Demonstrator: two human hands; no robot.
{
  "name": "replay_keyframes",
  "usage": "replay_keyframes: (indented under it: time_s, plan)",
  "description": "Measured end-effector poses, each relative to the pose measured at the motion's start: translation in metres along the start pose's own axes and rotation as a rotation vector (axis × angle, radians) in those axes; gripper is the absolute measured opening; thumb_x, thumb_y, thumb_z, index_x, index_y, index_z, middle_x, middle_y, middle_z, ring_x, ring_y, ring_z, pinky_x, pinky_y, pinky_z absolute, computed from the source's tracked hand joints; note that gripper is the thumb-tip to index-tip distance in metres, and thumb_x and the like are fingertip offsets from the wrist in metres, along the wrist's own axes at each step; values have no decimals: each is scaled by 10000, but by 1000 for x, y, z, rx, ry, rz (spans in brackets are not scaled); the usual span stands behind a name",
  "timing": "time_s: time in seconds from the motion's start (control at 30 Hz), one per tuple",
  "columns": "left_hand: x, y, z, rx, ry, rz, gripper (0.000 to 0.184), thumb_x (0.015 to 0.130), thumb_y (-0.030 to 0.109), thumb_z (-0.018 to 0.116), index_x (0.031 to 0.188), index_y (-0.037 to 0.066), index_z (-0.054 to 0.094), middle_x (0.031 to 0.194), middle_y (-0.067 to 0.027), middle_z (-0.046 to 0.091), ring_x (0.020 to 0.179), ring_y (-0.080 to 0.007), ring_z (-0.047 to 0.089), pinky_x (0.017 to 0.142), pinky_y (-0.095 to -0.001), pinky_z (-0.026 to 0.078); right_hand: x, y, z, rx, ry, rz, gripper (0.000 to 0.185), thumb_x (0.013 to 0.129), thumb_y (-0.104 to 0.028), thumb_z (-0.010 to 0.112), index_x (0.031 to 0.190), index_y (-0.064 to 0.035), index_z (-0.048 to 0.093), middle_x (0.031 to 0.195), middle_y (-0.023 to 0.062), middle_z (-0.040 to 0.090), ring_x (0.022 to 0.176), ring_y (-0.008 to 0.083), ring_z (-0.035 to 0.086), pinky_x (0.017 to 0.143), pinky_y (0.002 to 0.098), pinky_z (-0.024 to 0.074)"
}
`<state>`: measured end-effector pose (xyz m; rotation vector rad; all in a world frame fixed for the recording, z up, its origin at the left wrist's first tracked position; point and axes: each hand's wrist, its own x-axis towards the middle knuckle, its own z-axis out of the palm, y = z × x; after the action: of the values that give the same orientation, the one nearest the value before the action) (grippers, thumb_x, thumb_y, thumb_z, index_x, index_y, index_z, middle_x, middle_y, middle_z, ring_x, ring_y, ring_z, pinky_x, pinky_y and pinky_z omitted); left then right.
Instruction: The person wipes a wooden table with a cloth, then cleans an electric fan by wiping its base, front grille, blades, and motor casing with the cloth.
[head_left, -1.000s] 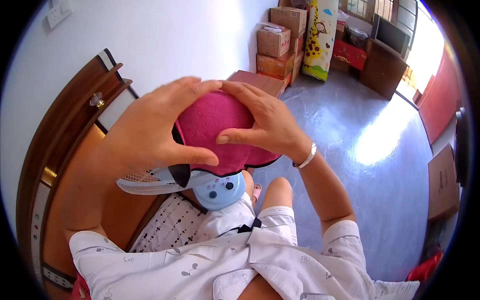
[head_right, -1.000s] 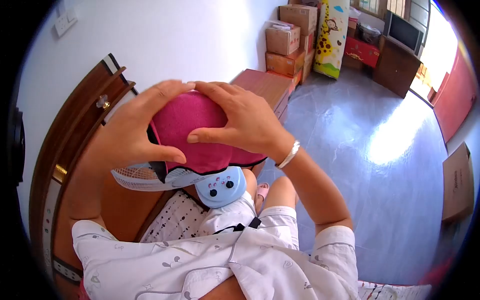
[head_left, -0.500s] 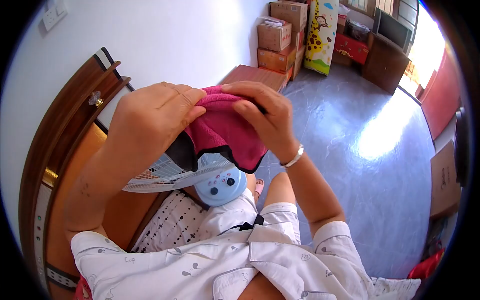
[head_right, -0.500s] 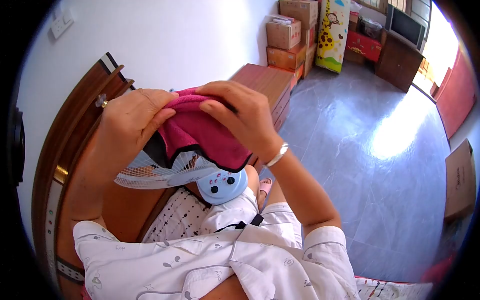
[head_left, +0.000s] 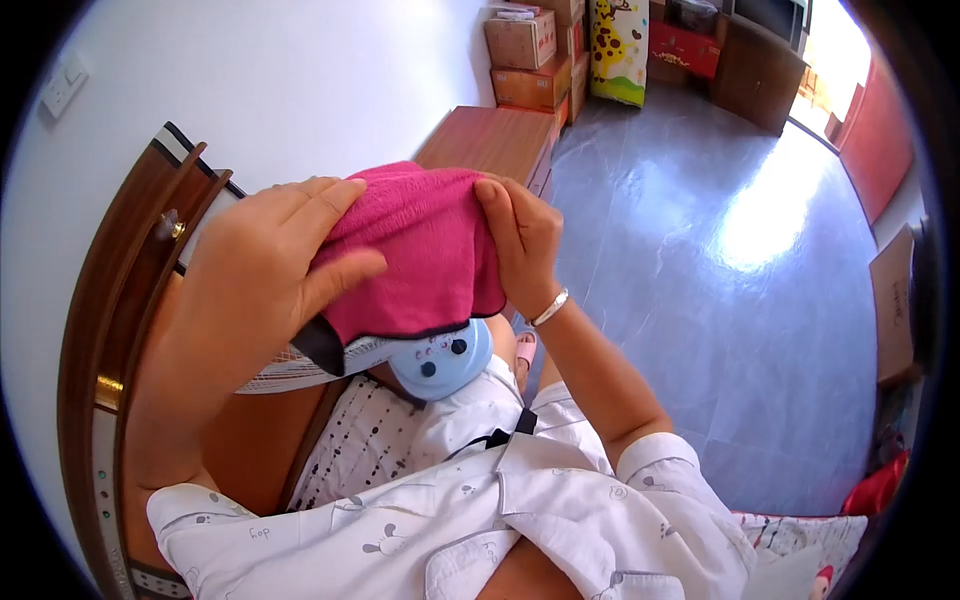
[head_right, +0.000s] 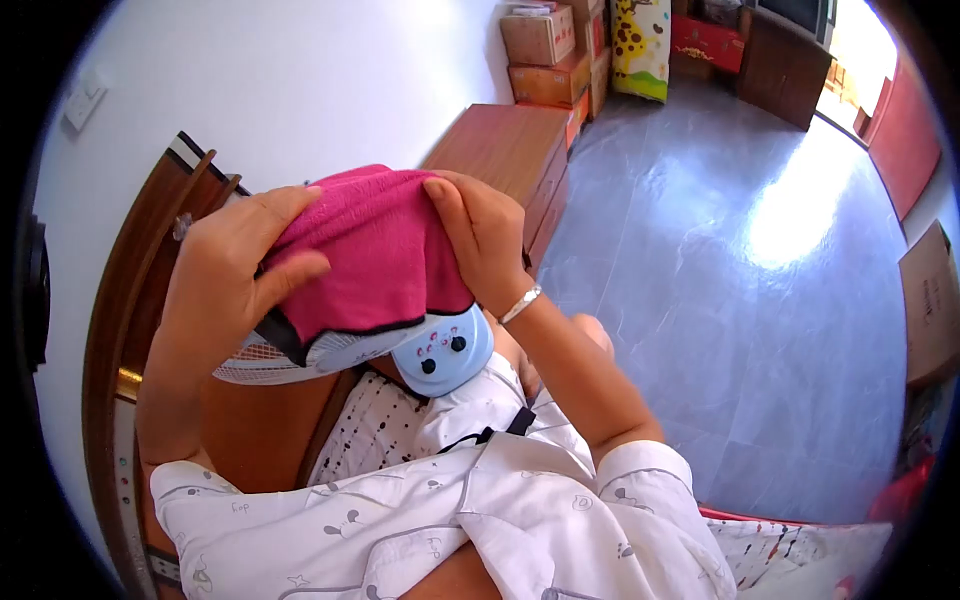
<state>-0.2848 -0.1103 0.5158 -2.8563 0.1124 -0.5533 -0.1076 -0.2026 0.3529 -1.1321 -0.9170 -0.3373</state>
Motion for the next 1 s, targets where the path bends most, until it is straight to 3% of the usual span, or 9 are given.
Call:
replay_keyframes:
  time_s: [0.2, 0.33, 0.4, 0.43, 0.5, 0.57, 0.8, 0.9, 1.0]
  plan:
    - [20, 8, 7, 129, 96, 122, 226, 873, 94, 650, 1065, -25, 649, 919, -174, 681, 836, -317, 664, 721, -364, 532, -3, 13, 1, 74, 126, 134, 221, 980, -174, 575, 1005, 24, 669, 844, 112, 685, 741, 136, 617, 693, 265, 492]
    - [51, 9, 3, 123, -1, 212, 201, 900, 109, 616, 1044, -28, 650, 899, -175, 671, 825, -318, 655, 733, -364, 524, -7, 23, -21, 676, -34, 355, 395, 913, -207, 686, 1246, -24, 579, 1148, 44, 634, 994, 121, 575, 863, 248, 475]
    - [60, 14, 3, -18, -148, 193, 424, 840, 252, 705, 1141, -32, 611, 985, -195, 666, 892, -336, 649, 797, -377, 519, -7, 23, -30, 543, -430, 145, 731, 779, -293, 818, 1370, -34, 473, 1290, 80, 562, 1156, 161, 535, 993, 287, 431]
    - [62, 19, 6, -34, -323, 118, 587, 765, 318, 760, 1197, -34, 575, 1026, -203, 657, 928, -346, 643, 831, -387, 512, -6, 19, -37, 490, -513, 251, 984, 635, -341, 900, 1427, -40, 398, 1373, 112, 508, 1269, 213, 489, 1072, 334, 381]
    - [63, 22, 13, 34, -562, 20, 977, 564, 439, 870, 1321, -35, 477, 1115, -215, 630, 1011, -365, 625, 899, -406, 497, -5, 9, -43, 290, -544, 181, 985, 626, -334, 901, 1425, -46, 402, 1372, 130, 512, 1260, 240, 503, 1067, 345, 391]
    - [63, 24, 19, 49, -580, 21, 933, 578, 414, 866, 1303, -35, 490, 1105, -217, 631, 1012, -368, 622, 894, -408, 496, -6, 4, -43, 84, -577, 114, 1011, 606, -281, 919, 1431, -33, 389, 1369, 147, 518, 1256, 243, 510, 1061, 357, 392]
    - [57, 24, 21, 23, -469, 107, 632, 655, 278, 818, 1139, -41, 565, 1037, -203, 645, 938, -375, 623, 851, -428, 494, -31, 29, -31, 323, -317, 57, 600, 768, -175, 807, 1296, -33, 561, 1265, 127, 613, 1152, 210, 587, 992, 328, 456]
    - [64, 31, 21, 46, -403, 152, 463, 702, 206, 779, 1049, -40, 598, 970, -173, 660, 881, -347, 631, 814, -409, 500, -35, 50, -27, 602, -157, 361, 303, 913, -34, 617, 1215, -12, 624, 1085, 42, 680, 1005, 93, 597, 895, 235, 490]
    - [70, 37, 24, 72, -273, 309, 320, 734, 136, 741, 982, -26, 620, 932, -154, 669, 848, -313, 639, 779, -385, 503, -37, 55, -25, 613, -111, 300, 341, 910, -35, 619, 1250, -15, 604, 1131, 39, 657, 1024, 101, 590, 917, 243, 479]
